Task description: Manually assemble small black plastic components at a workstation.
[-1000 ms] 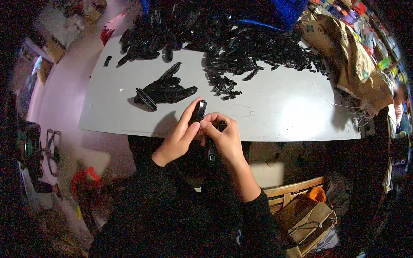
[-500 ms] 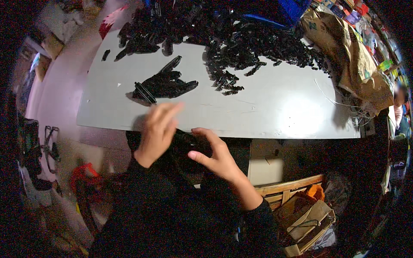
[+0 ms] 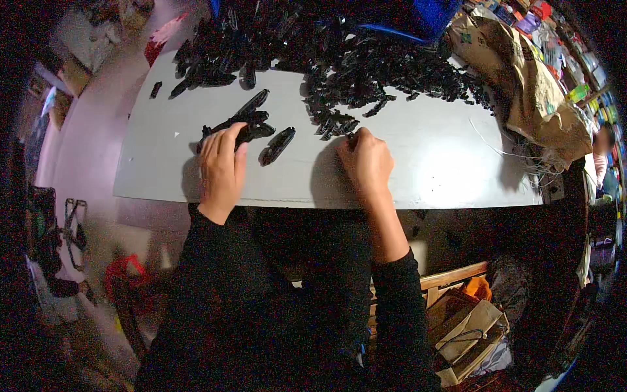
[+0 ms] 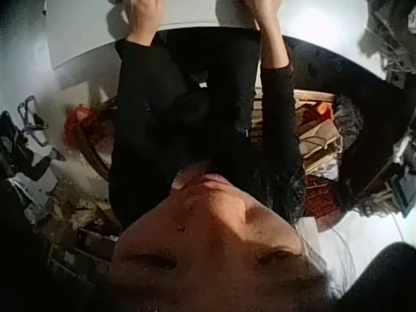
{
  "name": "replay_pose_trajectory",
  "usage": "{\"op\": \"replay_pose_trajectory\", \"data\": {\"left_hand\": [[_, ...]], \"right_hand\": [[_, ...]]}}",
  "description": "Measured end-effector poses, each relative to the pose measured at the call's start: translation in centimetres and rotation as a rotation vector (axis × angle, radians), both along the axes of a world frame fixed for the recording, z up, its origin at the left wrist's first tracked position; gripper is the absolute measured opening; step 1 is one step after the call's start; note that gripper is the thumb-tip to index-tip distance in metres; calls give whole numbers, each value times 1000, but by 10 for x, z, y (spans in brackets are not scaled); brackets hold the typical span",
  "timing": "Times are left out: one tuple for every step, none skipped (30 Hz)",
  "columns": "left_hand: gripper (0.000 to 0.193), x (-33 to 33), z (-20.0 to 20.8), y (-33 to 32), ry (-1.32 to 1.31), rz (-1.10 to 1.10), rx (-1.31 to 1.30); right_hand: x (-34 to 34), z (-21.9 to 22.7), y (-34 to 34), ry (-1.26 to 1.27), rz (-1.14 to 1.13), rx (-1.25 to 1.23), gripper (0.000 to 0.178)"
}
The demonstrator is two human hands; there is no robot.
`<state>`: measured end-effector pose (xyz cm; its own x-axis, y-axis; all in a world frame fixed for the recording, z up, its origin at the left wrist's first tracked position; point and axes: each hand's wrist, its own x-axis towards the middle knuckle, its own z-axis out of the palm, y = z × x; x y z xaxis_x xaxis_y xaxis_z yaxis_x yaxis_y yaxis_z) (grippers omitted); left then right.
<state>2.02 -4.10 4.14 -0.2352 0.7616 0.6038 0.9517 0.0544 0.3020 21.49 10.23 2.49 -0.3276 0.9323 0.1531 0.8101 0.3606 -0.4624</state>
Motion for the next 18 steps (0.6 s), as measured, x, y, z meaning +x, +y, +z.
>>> {"op": "replay_pose_trajectory", "data": {"left_hand": [[25,7,-3,-1,-4,0,-4],[25,15,-4,-1,-364,-91,64],[25,20,-6,-3,-726,-182,133],[27,23,-12,-5,-844,-235,85],[27,27,-13,-8,-846,-230,85],[29,32,-15,-11,-1017,-329,35],[32,37,-17,-13,-1187,-429,-16],[34,41,-16,-14,-1349,-510,-42],[34,47,-12,-15,-1434,-508,-53],[35,52,-11,-17,-1490,-515,-64],[36,55,-11,-18,-1546,-518,-74],[33,58,-11,-19,-1615,-528,-61],[35,59,-9,-20,-1645,-516,-79],[35,61,-9,-20,-1664,-514,-82],[35,63,-9,-21,-1682,-511,-85],[35,64,-7,-21,-1682,-508,-87],[35,65,-8,-21,-1677,-519,-92],[36,66,-10,-21,-1670,-530,-97]], "right_hand": [[2,-1,0,-4,0,-4,25],[3,0,1,13,23,-25,23],[3,2,1,29,46,-46,22],[3,4,-1,27,46,-47,22],[3,6,-6,7,101,-4,20],[4,5,-10,-14,157,40,18],[6,1,-11,-17,160,36,18],[10,-1,-12,140,246,-71,15],[13,-2,-14,297,330,-179,12],[16,-3,-19,295,332,-182,12],[18,1,-27,567,322,-496,10],[20,5,-35,836,300,-814,8],[20,7,-41,834,304,-821,8],[21,9,-47,877,299,-884,8],[22,11,-52,920,295,-947,8],[21,13,-55,945,341,-931,10],[21,14,-58,944,336,-936,10],[20,16,-62,965,335,-952,10]]}}
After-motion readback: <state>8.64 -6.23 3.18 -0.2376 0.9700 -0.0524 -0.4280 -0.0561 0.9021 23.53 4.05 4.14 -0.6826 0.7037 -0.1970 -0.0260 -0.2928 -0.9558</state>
